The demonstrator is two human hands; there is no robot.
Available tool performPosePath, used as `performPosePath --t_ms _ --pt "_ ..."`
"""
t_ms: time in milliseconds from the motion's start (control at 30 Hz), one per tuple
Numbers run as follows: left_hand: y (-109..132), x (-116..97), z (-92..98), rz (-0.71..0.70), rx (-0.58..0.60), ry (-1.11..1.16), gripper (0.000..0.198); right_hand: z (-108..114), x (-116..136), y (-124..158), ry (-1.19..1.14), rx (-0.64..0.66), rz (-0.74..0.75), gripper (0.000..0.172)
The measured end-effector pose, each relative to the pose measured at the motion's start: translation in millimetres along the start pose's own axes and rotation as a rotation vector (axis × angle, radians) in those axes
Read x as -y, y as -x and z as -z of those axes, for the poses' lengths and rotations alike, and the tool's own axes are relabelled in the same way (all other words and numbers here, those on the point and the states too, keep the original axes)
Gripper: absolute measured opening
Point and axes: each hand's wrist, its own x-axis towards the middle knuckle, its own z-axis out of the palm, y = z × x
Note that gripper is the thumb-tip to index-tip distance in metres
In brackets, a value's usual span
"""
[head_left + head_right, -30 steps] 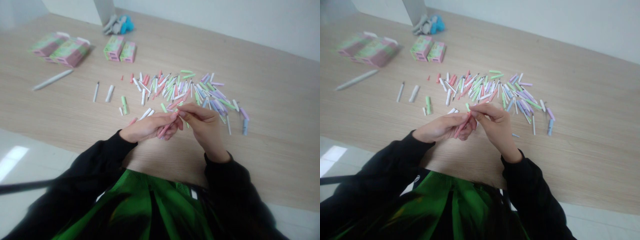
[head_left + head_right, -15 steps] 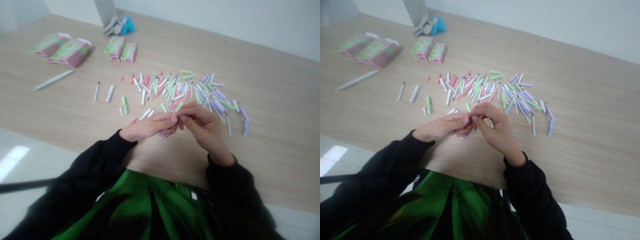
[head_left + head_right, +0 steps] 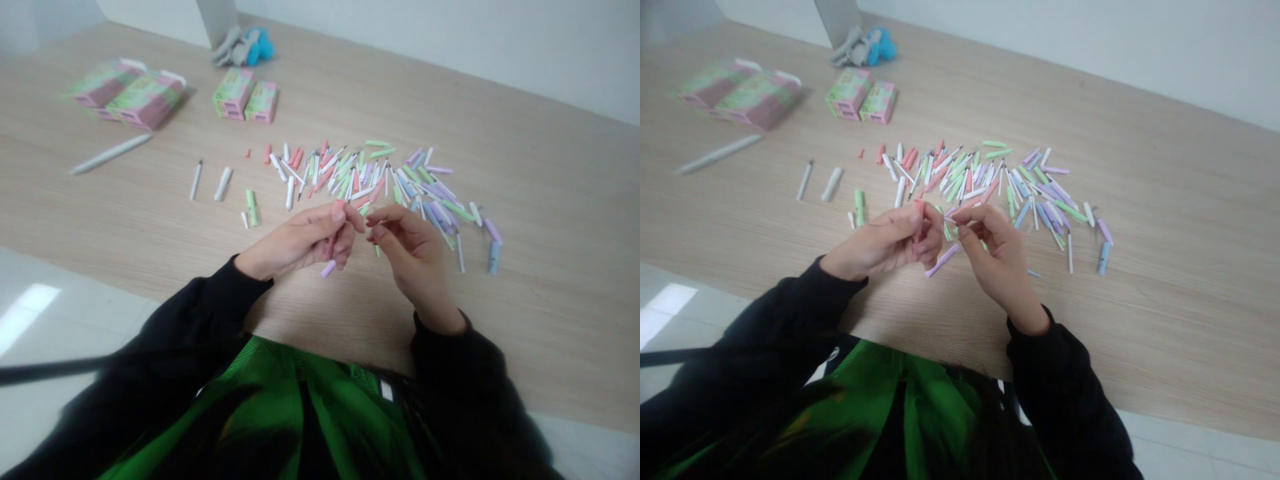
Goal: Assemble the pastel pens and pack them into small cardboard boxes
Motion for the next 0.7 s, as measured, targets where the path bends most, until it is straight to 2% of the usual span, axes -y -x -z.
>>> performPosePath --t_ms 100,167,233,367,433,533,600,700 --pt "1 -3 -2.0 0.126 0.018 0.062 0.024 -3 -5 1 -0.074 0.001 -0.009 0.014" --pt "2 -2 -1.4 0.163 0.014 0.018 0.016 -4 -8 1 -0.121 0.040 -0.034 0.020" --pt "2 0 1.0 0.171 -0.005 -0.131 0.016 -4 -12 1 -0.151 0.106 -0.101 0.022" --pt "-1 -4 4.2 0.245 -0.027 -0.565 0.015 -7 -24 -1 -0.172 0.206 -0.263 0.016" --pt "-3 -13 2.8 0.278 -0.057 -0.738 0.012 -10 -31 -1 -0.280 0.207 -0.320 0.016" --pt "-6 -32 -0.1 0.228 -0.113 -0.959 0.008 -14 -37 0 -0.551 0.212 -0.426 0.024" --pt "-9 -45 -0.9 0.204 -0.128 -1.039 0.009 -15 -37 1 -0.679 0.246 -0.508 0.026" --pt "-13 -63 -0.9 0.245 -0.129 -1.095 0.006 -14 -34 2 -0.777 0.281 -0.614 0.022"
